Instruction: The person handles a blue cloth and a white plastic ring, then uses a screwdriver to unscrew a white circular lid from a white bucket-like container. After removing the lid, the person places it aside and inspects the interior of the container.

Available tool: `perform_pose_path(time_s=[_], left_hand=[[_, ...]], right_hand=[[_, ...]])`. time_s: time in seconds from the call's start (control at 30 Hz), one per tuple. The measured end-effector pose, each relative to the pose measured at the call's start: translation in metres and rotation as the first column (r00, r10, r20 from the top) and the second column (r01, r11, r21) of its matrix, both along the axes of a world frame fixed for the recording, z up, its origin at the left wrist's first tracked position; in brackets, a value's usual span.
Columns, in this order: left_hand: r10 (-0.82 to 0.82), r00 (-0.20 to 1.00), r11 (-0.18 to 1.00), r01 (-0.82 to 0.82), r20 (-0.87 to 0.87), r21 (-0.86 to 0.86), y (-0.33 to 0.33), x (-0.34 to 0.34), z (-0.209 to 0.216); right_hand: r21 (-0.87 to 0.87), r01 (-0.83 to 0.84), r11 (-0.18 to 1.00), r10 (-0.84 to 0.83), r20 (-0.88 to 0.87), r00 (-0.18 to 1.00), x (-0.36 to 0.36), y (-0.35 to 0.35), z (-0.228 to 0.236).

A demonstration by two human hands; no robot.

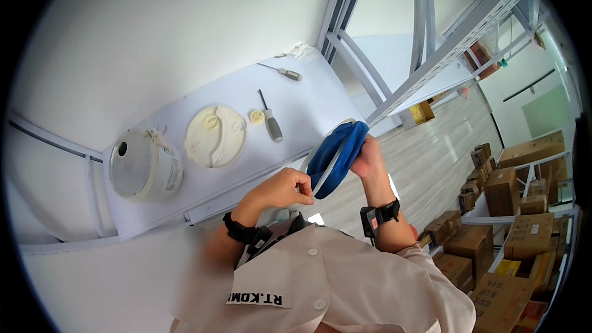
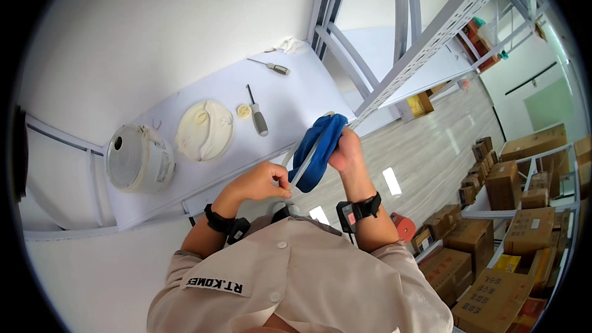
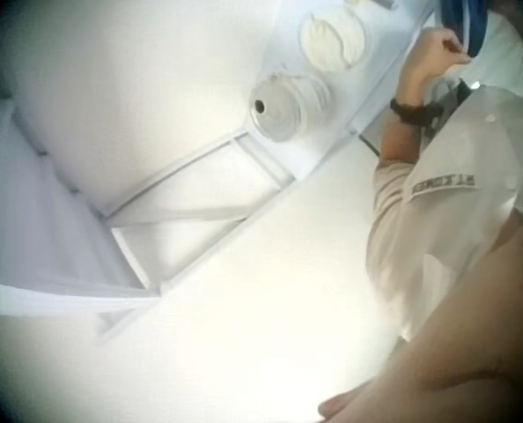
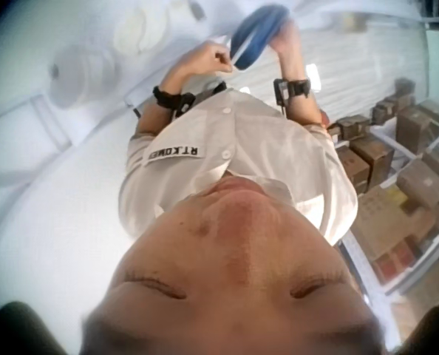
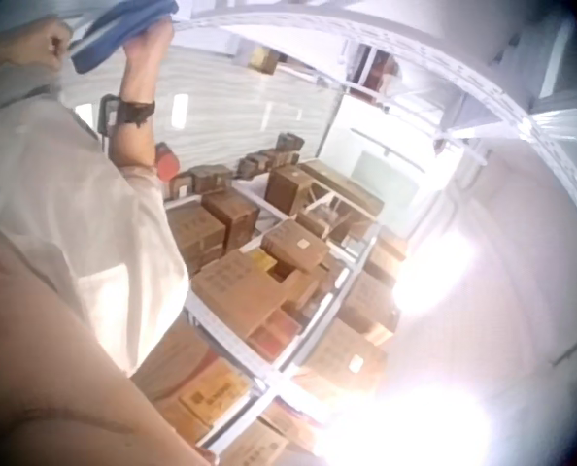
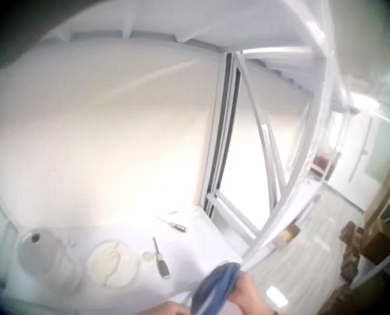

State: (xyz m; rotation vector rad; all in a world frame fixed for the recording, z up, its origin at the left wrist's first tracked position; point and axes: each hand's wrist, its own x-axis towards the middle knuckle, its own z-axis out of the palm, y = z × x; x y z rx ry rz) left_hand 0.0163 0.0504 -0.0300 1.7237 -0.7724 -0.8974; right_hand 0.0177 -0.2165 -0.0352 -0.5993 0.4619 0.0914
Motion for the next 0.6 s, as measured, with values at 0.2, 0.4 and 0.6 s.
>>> perform_pose_path(time_s=[0.2, 0.4, 0.6], left_hand=[[0.003, 1.0, 0.995, -0.005, -0.019, -0.103, 0.003, 0.002, -0.018], [0.337, 0.936, 0.929, -0.349, -0.104, -0.122, -0.033, 0.014, -0.001], [0.278, 0.955, 0.936, -0.293, -0.1, -0.193, -0.048, 0.028, 0.002]], right_hand=[[-0.017, 0.019, 1.0, -0.019, 0.014, 1.0, 0.012, 0.003, -0.004], [-0.224, -0.094, 0.97, 0.111, 0.065, 0.992, -0.012, 0.043, 0.014], [-0.288, -0.038, 0.957, 0.07, 0.102, 0.992, -0.012, 0.039, 0.021]])
